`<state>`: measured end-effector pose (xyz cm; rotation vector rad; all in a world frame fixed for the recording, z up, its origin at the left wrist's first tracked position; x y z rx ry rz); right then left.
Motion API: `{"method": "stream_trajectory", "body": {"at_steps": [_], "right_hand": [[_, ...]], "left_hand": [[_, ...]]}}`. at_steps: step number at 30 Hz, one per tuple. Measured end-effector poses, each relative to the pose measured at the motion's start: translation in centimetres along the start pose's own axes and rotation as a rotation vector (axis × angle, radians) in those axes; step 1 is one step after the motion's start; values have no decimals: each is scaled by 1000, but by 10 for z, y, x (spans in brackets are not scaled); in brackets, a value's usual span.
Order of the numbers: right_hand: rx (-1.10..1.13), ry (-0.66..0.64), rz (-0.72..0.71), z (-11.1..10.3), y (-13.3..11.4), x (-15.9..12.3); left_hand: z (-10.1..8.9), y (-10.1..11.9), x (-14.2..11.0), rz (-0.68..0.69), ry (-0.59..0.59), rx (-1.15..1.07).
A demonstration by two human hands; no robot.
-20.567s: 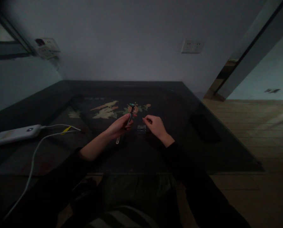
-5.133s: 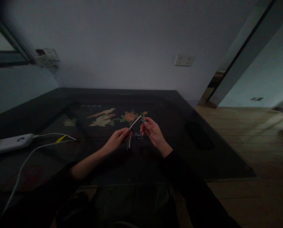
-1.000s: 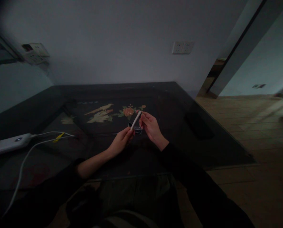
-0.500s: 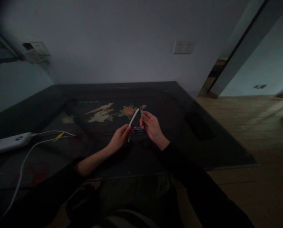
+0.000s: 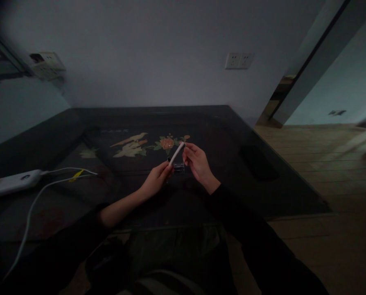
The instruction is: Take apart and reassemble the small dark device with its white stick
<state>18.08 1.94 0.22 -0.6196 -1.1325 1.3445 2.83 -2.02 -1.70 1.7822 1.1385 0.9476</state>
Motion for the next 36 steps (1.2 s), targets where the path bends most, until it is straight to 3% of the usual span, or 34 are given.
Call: {"method": "stream_trajectory", "body": {"at_steps": [7,22,36], "right_hand": [[39,-14,13,2,-1,-1],[-12,24,35,1,-2,-1],[-13,17,31,1,0,-1]], "left_hand": [[-6,-8,6,-30,45,-35],[0,5,-4,18,-22,15],[-5,-9,5,-20,36,-6]]}}
Point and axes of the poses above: each hand's wrist, its own x-axis towards the middle knuckle, its own z-axis out of the palm, y = z × x, the point moved 3 cm from there along x, towards the middle knuckle
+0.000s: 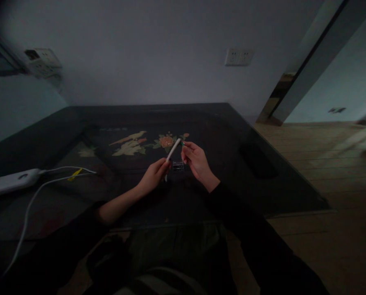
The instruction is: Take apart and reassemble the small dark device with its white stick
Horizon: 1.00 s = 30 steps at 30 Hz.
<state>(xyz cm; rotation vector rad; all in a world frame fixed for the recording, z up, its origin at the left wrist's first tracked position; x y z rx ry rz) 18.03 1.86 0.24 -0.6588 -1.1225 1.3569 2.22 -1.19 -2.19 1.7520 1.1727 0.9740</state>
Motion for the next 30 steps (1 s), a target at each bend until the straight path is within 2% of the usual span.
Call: {"method": "stream_trajectory", "body": {"at_steps": [9,20,30], "right_hand": [[2,4,-9,0,-2,0],[34,-32,-8,1,0,0],[24,-7,-15,1,-1,0]], "left_hand": [[4,15,-10,62,-58,69],[-7,-1,3,31,24,88],[1,8,-6,49,-49,100]]}}
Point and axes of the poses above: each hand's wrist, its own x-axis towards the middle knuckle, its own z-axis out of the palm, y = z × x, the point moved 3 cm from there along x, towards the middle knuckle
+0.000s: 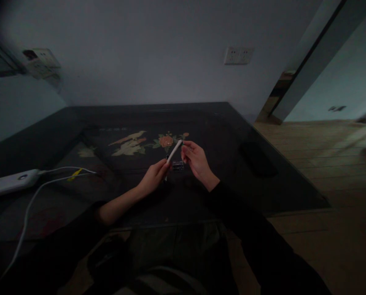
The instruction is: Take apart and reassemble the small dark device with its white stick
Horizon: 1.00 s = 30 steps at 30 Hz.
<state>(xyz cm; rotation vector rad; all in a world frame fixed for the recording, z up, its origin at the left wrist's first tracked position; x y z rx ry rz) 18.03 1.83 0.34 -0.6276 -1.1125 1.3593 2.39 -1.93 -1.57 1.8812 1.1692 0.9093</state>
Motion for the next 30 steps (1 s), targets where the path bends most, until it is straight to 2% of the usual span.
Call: {"method": "stream_trajectory", "body": {"at_steps": [7,18,30], "right_hand": [[3,0,4,0,-1,0],[17,-32,-7,0,1,0],[-14,-22,-1,0,-1,-1]], "left_hand": [[-1,7,-2,48,-43,-4],[-8,-9,7,-25,58,-15],[1,2,0,34,-112,-135]]}}
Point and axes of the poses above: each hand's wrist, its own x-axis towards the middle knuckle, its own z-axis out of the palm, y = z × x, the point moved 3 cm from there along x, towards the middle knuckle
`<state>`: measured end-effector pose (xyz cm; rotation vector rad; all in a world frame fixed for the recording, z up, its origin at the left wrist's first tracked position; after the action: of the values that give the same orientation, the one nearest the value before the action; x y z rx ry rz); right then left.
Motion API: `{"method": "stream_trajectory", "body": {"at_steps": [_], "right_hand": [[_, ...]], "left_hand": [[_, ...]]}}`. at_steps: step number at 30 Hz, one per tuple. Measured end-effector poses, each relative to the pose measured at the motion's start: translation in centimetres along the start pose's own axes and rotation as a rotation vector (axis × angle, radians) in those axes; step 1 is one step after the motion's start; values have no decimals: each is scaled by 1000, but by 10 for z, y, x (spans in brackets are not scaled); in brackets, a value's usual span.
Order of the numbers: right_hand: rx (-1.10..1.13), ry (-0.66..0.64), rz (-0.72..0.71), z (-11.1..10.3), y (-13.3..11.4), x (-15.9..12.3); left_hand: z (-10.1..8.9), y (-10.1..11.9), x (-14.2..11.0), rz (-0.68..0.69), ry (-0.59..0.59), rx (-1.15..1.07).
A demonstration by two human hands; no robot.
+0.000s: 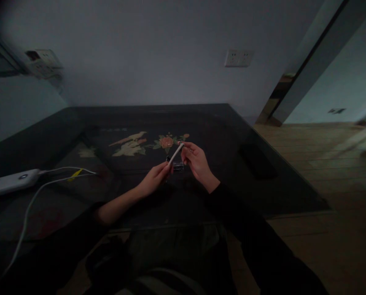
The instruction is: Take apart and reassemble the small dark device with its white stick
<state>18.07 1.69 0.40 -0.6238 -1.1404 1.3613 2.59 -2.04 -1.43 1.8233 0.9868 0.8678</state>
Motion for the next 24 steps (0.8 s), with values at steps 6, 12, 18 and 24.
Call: {"method": "stream_trajectory", "body": {"at_steps": [6,12,18,24], "right_hand": [[-6,-2,-6,0,0,1],[11,-13,6,1,2,1],[-21,-5,3,0,2,1],[-41,-2,5,-1,0,0]], "left_hand": [[-4,-7,3,-15,80,27],[-10,-13,8,-45,139,29],[-8,-12,6,-49,108,15],[-1,-1,2,-29,4,-6]]}}
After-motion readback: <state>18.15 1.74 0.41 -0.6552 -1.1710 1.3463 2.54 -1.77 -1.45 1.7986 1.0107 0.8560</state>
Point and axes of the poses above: each hand's wrist, its own x-axis towards the middle knuckle, its own z-axis out of the palm, y = z × x, the point moved 3 cm from there along x, towards the middle knuckle
